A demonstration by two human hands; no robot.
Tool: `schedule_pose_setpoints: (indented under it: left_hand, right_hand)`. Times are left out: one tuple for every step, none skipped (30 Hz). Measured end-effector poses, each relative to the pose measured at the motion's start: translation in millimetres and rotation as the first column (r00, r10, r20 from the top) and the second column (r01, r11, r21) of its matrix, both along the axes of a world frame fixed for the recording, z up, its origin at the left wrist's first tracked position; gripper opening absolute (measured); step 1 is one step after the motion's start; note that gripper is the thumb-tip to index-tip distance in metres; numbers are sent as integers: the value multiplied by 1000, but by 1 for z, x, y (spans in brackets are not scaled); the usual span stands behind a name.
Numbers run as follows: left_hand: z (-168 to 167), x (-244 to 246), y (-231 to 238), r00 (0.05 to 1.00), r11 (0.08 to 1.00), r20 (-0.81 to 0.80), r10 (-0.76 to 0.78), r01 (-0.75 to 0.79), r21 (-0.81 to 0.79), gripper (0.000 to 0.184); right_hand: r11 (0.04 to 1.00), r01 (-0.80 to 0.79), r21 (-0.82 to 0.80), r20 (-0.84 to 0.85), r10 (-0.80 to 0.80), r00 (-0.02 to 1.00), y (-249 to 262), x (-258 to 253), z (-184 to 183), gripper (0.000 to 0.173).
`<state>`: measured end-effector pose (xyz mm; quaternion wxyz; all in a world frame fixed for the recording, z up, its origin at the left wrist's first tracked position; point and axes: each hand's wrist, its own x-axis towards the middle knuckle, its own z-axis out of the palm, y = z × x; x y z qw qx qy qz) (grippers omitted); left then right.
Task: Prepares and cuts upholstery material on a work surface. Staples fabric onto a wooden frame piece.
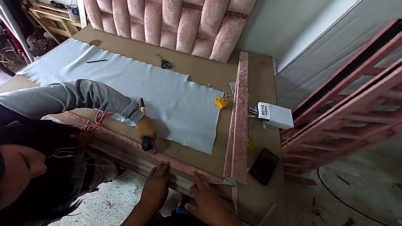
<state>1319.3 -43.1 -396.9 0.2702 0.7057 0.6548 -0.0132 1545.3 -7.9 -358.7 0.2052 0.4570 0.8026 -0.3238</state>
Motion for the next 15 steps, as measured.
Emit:
schedule_pose_setpoints:
  left_hand:
    - [4,3,1,1000,1000,-1,10,-10,-13,32]
    - [7,8,2,1000,1000,9,21,-21,-10,32]
    - [10,15,1,999,999,27,29,-29,21,31]
    - [12,24,1,998,998,56,23,-26,51,29]
    - [13,34,1,996,998,88,2,-8,65,28]
    - [12,44,1,992,997,121,-30,20,79,27]
    - [9,54,1,986,995,154,-63,51,84,27]
    - [3,63,0,980,994,180,-86,71,89,28]
    - [-5,70,-2,978,992,185,-93,76,101,29]
    - [-12,75,-4,979,991,182,-88,68,112,30]
    - [-15,78,-6,983,991,165,-79,60,122,30]
    - [-16,80,-7,987,991,141,-72,55,119,30]
    - [-13,80,-6,991,994,115,-70,60,87,30]
    - [-10,82,-6,993,996,93,-71,66,57,29]
    - [-8,83,-6,994,997,76,-76,74,33,29]
  right_hand:
    - [1000,-18,-3,-3,18,1000,-3,3,-5,68]
    - [1000,-29,-5,-7,29,1000,-5,4,-7,68]
    - [999,-38,-19,1,38,999,-4,4,-4,68]
    - [998,-46,-44,14,46,999,-2,2,0,68]
    - [996,-54,-69,20,55,998,-1,1,4,68]
    - [995,-63,-77,15,65,998,0,0,5,69]
    - [994,-75,-80,8,76,997,0,1,5,69]
    - [993,-87,-81,-4,87,996,1,3,5,70]
    - [992,-93,-80,-23,92,996,4,7,5,69]
    - [993,-93,-77,-52,89,995,7,13,4,67]
    - [993,-87,-78,-83,80,993,12,19,3,64]
    - [993,-80,-86,-107,71,992,17,25,3,61]
    - [992,-78,-99,-119,66,991,22,31,4,59]
    - [991,-79,-107,-125,66,990,24,36,5,58]
    - [992,-74,-106,-134,59,989,23,42,6,58]
